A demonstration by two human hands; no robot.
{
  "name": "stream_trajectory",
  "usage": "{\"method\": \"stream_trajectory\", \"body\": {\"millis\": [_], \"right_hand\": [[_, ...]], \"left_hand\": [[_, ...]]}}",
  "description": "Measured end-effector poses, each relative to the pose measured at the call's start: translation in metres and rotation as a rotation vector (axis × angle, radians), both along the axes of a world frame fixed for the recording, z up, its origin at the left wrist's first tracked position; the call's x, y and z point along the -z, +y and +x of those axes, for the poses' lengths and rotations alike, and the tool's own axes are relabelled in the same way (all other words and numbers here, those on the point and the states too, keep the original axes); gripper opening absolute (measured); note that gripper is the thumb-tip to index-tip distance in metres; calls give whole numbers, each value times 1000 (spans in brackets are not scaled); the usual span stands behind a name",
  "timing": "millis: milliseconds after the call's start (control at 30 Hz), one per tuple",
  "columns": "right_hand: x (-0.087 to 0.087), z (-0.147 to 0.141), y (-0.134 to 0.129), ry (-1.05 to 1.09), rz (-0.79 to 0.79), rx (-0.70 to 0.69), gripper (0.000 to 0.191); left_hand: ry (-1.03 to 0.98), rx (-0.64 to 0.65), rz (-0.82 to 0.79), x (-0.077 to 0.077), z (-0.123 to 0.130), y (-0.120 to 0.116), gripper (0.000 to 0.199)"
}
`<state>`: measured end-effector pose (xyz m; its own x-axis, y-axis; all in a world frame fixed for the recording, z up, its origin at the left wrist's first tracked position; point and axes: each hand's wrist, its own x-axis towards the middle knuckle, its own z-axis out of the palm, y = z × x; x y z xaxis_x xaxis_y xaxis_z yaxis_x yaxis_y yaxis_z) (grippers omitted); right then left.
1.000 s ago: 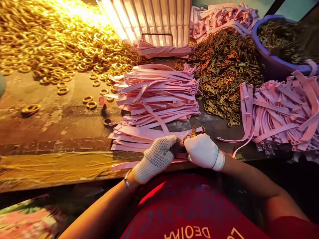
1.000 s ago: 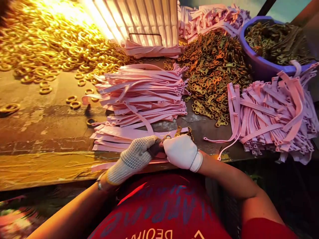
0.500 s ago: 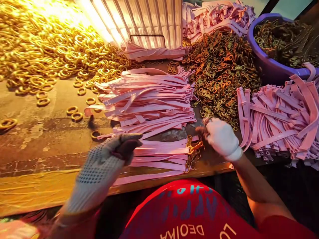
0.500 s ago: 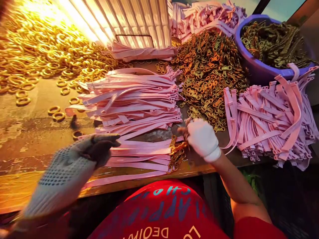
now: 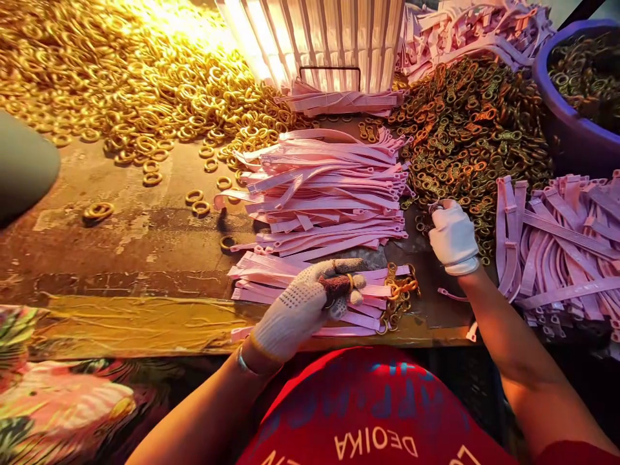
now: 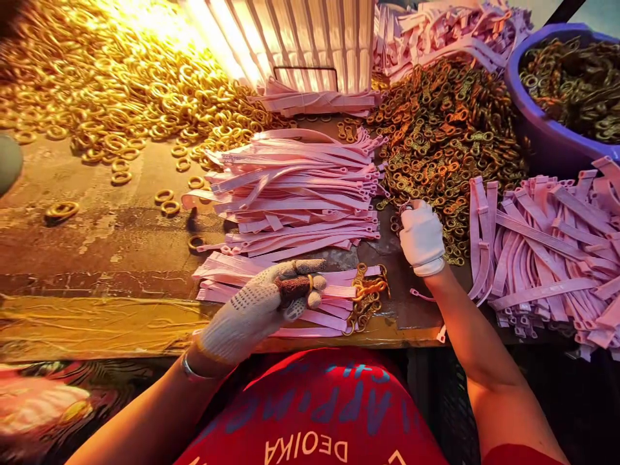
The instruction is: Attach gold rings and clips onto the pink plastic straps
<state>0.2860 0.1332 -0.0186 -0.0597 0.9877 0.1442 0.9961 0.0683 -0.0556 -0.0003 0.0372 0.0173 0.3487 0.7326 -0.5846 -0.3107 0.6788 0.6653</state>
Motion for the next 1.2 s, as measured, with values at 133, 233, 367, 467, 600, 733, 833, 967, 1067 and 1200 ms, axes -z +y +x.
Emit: {"method": "stream_trajectory", "body": {"millis": [133,233,367,467,600,733,833,967,1067,1200], "right_hand": [[-12,-20,-32,366,70,-183,20],[-21,-52,-67,761,-47,-424,23],[-23,-84,-96,881,-168,-532,45],[-19,-90,-106,918,-187,-417,50],[-21,-93,-116,798,-121,-355,53],[-32,-99,-118,247,-65,-435,42],[-41,-102,-113,-42,-162,-480,10],[-45,-99,-109,-28,-244,-524,18],[-37,-91,-112,27,-128,-538,26],[-21,-75,-117,189,86,-412,30]], "left_hand": [[292,38,255,0,8,-1,54],[421,-1,424,8,12,-2,61],[513,36,522,13,14,-5,60],[412,50,490,9,15,-12,61],[173,-27,361,10,21,-21,66],[213,-89,379,16,23,-21,58],[301,-70,416,14,21,-18,47],[237,-57,323,6,23,-15,45],[158,-62,242,3,27,-10,43],[283,95,449,8,29,14,27]]}}
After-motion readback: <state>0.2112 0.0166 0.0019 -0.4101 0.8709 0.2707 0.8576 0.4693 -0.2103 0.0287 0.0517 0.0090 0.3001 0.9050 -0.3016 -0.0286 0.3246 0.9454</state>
